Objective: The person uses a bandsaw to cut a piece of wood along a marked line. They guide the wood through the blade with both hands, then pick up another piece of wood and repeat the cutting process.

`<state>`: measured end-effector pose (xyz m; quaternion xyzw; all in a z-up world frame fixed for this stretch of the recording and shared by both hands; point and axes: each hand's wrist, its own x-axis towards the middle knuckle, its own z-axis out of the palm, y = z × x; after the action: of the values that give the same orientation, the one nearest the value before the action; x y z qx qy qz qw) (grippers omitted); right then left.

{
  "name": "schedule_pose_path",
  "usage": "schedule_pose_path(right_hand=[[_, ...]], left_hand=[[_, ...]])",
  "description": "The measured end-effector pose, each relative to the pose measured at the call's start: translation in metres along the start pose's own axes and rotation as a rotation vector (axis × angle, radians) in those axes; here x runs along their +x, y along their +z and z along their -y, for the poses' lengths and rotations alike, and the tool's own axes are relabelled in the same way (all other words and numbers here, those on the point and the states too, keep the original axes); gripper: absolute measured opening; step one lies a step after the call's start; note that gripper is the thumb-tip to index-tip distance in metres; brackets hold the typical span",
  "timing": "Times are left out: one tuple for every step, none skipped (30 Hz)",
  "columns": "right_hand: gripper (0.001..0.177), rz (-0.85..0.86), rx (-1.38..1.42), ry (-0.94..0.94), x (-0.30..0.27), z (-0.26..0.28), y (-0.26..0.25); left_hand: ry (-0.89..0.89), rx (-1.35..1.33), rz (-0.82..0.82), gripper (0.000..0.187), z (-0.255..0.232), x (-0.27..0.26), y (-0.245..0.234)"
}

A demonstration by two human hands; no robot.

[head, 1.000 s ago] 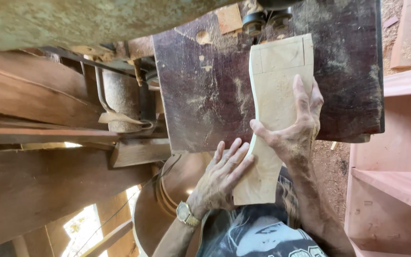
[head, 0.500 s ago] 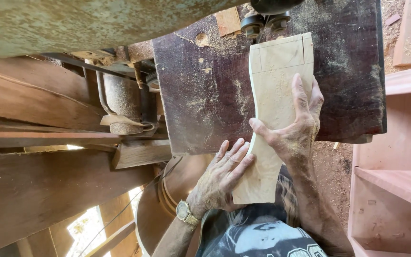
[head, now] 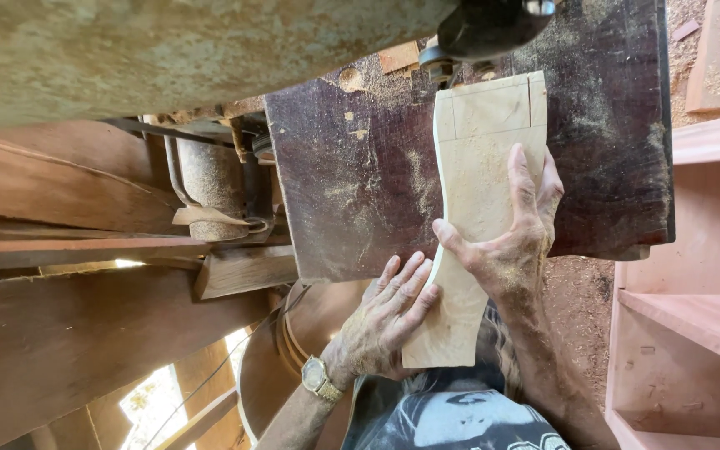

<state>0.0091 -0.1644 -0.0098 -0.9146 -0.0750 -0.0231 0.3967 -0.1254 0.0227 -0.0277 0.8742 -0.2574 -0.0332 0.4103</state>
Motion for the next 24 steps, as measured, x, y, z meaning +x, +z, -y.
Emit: schedule_pose_path(right_hand=[[0.119, -0.002, -0.001, -0.001, 0.0013, 0.0003, -0.0005], [0.119, -0.002, -0.001, -0.002, 0.0025, 0.0004, -0.0008], [0.118, 0.000, -0.002, -0.001, 0.0021, 0.0014, -0.0010], [0.118, -0.001, -0.005, 0.001, 0.0036, 0.0022, -0.0003], [0.118, 0.003, -0.006, 0.002, 0.0029, 0.0016, -0.0002], [0.118, 0.007, -0.008, 0.004, 0.0016, 0.0006, -0.0002], [0.118, 0.010, -0.010, 0.007, 0.0008, 0.0011, -0.0002], [0.117, 0.010, -0.007, 0.002, -0.0002, 0.0020, -0.0009], [0.117, 0.002, 0.000, -0.008, 0.0009, 0.0025, -0.0008], [0.117, -0.002, 0.001, -0.009, 0.0012, 0.0024, 0.0000], [0.117, -0.005, 0.003, -0.008, 0.0017, 0.0025, 0.0002], [0.117, -0.007, 0.006, -0.007, 0.0022, 0.0027, 0.0005], [0.117, -0.007, 0.006, -0.008, 0.0013, 0.0027, 0.0003], [0.117, -0.005, 0.007, -0.004, 0.0005, 0.0027, 0.0001], [0.118, -0.005, 0.009, -0.002, 0.0010, 0.0028, 0.0004], [0.118, -0.006, 0.010, -0.003, 0.0013, 0.0030, 0.0007], [0.118, -0.002, 0.007, 0.000, 0.0007, 0.0037, 0.0008], [0.119, 0.002, 0.004, 0.003, 0.0003, 0.0044, 0.0010], [0.119, 0.002, 0.006, 0.002, 0.0001, 0.0041, 0.0014], [0.119, 0.006, 0.010, 0.011, 0.0000, 0.0039, 0.0020], [0.120, 0.012, 0.012, 0.021, -0.0009, 0.0043, 0.0025], [0.120, 0.012, 0.012, 0.020, -0.0020, 0.0042, 0.0030], [0.120, 0.013, 0.021, 0.020, -0.0023, 0.0031, 0.0035], [0.119, 0.015, 0.030, 0.019, -0.0025, 0.0020, 0.0042]], left_hand=[[0.003, 0.000, -0.001, 0.121, 0.0003, 0.0012, -0.0002], [0.005, -0.004, -0.005, 0.120, 0.0008, 0.0022, -0.0001], [0.006, -0.012, -0.009, 0.120, 0.0006, 0.0018, -0.0003], [0.008, -0.014, -0.008, 0.120, 0.0032, 0.0027, -0.0017], [0.008, -0.028, -0.010, 0.119, 0.0039, 0.0025, -0.0009], [0.008, -0.041, -0.012, 0.118, 0.0045, 0.0020, 0.0004], [0.006, -0.046, -0.011, 0.118, 0.0049, 0.0008, 0.0015], [0.007, -0.033, -0.008, 0.116, 0.0045, -0.0004, 0.0023], [0.014, -0.013, -0.007, 0.115, 0.0063, 0.0001, 0.0024], [0.017, -0.011, -0.006, 0.115, 0.0070, 0.0004, 0.0022], [0.022, 0.000, -0.009, 0.113, 0.0075, 0.0012, 0.0019], [0.028, 0.011, -0.011, 0.112, 0.0081, 0.0018, 0.0016], [0.028, 0.011, -0.011, 0.112, 0.0061, 0.0023, -0.0002], [0.031, -0.005, -0.015, 0.112, 0.0042, 0.0029, -0.0020], [0.036, -0.019, -0.018, 0.111, 0.0033, 0.0042, -0.0046], [0.037, -0.016, -0.019, 0.111, 0.0037, 0.0048, -0.0052], [0.041, -0.024, -0.022, 0.111, 0.0031, 0.0045, -0.0056], [0.045, -0.031, -0.026, 0.111, 0.0028, 0.0042, -0.0062], [0.044, -0.029, -0.027, 0.111, 0.0043, 0.0037, -0.0063], [0.051, -0.024, -0.024, 0.111, 0.0060, 0.0032, -0.0067], [0.058, -0.021, -0.021, 0.111, 0.0073, 0.0019, -0.0070], [0.057, -0.021, -0.022, 0.111, 0.0076, 0.0005, -0.0068], [0.056, -0.020, -0.018, 0.111, 0.0086, 0.0001, -0.0061], [0.055, -0.019, -0.013, 0.111, 0.0096, -0.0003, -0.0054]])
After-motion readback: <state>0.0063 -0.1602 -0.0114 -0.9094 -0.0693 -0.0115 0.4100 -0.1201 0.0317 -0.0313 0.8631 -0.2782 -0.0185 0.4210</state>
